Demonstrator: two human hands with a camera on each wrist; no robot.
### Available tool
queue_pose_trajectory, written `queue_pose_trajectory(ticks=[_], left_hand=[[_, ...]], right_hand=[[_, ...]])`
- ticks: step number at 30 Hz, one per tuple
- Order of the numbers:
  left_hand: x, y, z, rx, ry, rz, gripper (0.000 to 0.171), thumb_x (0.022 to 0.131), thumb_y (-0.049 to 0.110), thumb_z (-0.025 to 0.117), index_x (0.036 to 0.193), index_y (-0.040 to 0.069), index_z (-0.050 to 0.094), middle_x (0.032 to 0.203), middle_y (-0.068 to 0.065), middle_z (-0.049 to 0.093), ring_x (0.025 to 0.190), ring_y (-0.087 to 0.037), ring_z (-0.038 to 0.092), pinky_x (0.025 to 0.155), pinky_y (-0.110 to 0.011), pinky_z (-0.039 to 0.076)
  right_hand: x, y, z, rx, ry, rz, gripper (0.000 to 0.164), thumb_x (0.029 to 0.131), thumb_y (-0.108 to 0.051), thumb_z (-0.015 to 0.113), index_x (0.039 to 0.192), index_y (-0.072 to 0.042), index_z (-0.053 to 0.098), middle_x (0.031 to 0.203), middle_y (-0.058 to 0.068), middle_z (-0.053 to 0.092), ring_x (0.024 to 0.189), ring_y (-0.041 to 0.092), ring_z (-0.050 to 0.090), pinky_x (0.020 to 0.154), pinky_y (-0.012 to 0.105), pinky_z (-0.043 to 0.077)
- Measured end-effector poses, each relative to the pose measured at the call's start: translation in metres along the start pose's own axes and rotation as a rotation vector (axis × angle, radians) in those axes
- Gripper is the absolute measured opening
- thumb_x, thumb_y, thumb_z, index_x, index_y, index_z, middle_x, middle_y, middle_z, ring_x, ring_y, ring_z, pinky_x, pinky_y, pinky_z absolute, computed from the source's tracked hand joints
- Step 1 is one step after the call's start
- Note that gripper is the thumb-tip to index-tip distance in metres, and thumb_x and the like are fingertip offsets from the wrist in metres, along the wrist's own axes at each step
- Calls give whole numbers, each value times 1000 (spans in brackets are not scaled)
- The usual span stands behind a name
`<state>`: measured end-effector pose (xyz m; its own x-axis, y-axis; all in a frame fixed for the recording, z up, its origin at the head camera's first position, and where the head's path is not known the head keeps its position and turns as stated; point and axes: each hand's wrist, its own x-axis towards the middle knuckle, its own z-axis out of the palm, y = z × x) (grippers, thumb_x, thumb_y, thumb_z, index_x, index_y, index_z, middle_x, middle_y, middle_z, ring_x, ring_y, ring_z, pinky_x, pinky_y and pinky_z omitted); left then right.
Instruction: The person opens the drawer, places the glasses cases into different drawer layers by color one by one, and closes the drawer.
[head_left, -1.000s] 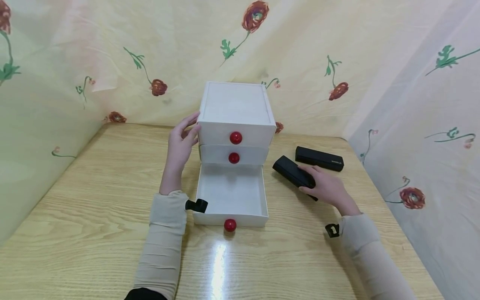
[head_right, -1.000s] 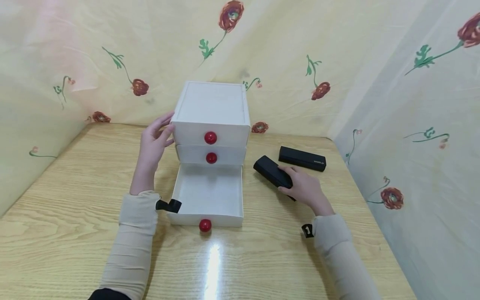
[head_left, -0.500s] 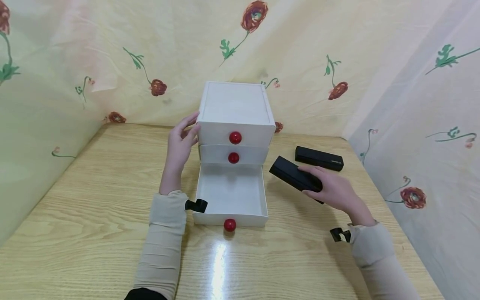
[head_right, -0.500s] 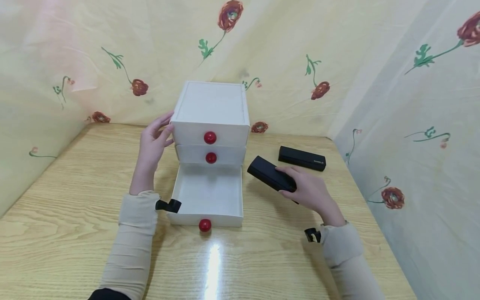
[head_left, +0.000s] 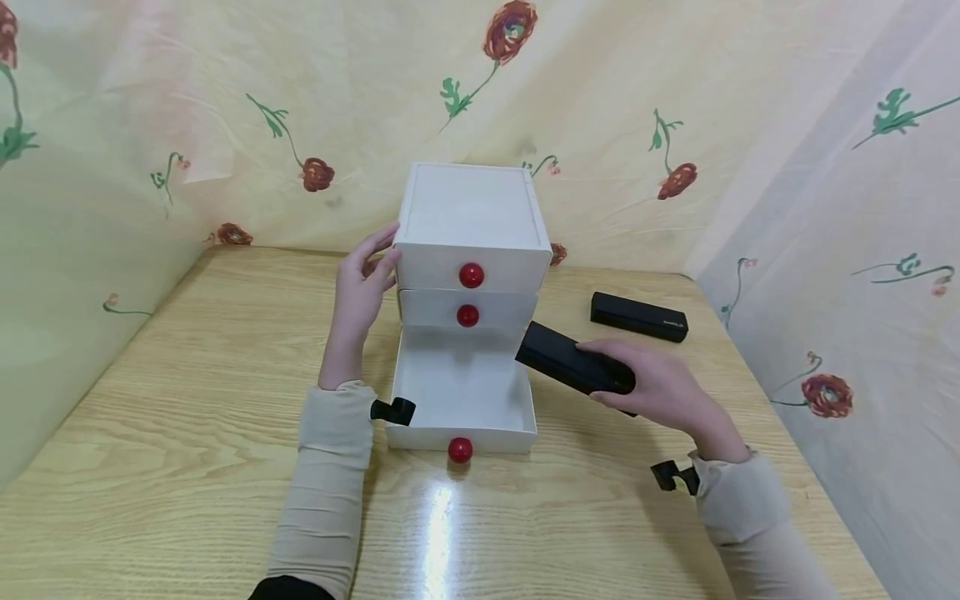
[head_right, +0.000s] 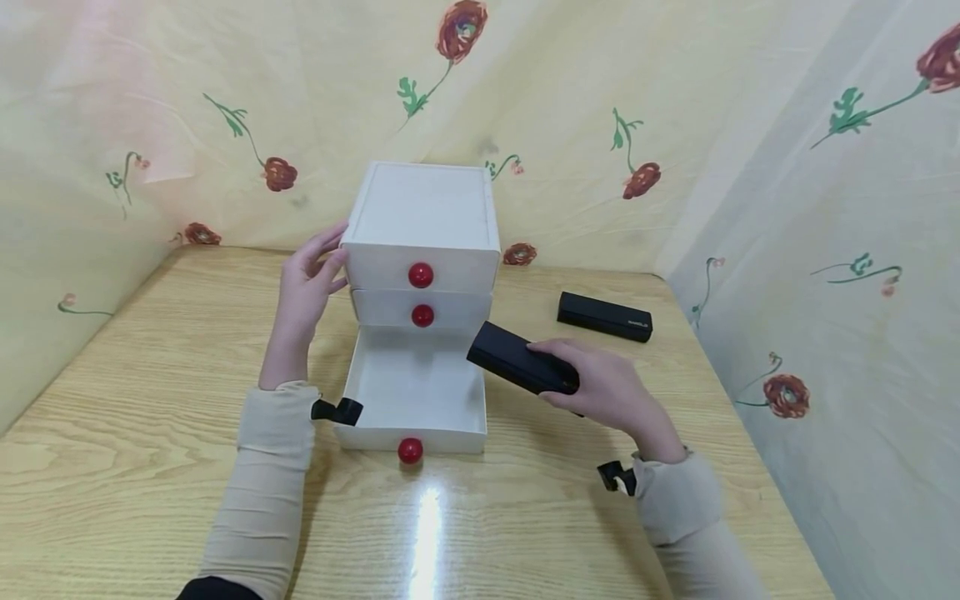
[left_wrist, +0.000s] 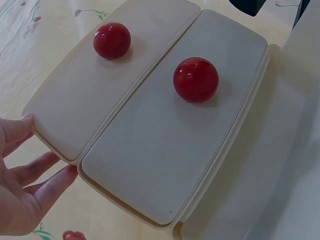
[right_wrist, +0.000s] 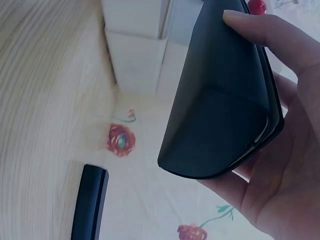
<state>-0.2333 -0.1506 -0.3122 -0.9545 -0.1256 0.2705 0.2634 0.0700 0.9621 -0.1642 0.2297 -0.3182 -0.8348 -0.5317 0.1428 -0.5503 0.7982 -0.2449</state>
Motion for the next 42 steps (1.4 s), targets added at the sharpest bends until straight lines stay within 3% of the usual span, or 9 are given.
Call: queue_pose_trajectory(ticks=[8, 16, 42], left_hand=[[-1, 0, 0, -3, 2, -3, 42, 98, 23, 58, 138, 13, 55, 136, -14, 55, 110, -24, 60, 94, -50, 53], [-1, 0, -1, 3, 7, 4, 41, 98, 23, 58, 138, 13, 55, 136, -15, 55, 110, -23, 60, 94, -50, 53], [-1, 1, 0, 12, -2, -4, 41, 98, 23, 57, 139, 15, 54, 139, -13, 54, 115, -27, 59, 97, -50, 51]], right_hand=[[10, -16, 6, 20, -17, -51, 58, 80, -29, 79, 133, -25, 57, 126, 3, 65, 108, 23, 65, 82, 44, 53], [30, -35, 16, 25, -56, -85, 57, 78, -28, 80, 131, -23, 59, 127, 5, 66, 110, 23, 65, 87, 45, 54], [72, -73, 36, 26, -108, -175, 57, 80, -31, 78, 132, -23, 59, 133, 2, 62, 119, 22, 61, 85, 40, 55]])
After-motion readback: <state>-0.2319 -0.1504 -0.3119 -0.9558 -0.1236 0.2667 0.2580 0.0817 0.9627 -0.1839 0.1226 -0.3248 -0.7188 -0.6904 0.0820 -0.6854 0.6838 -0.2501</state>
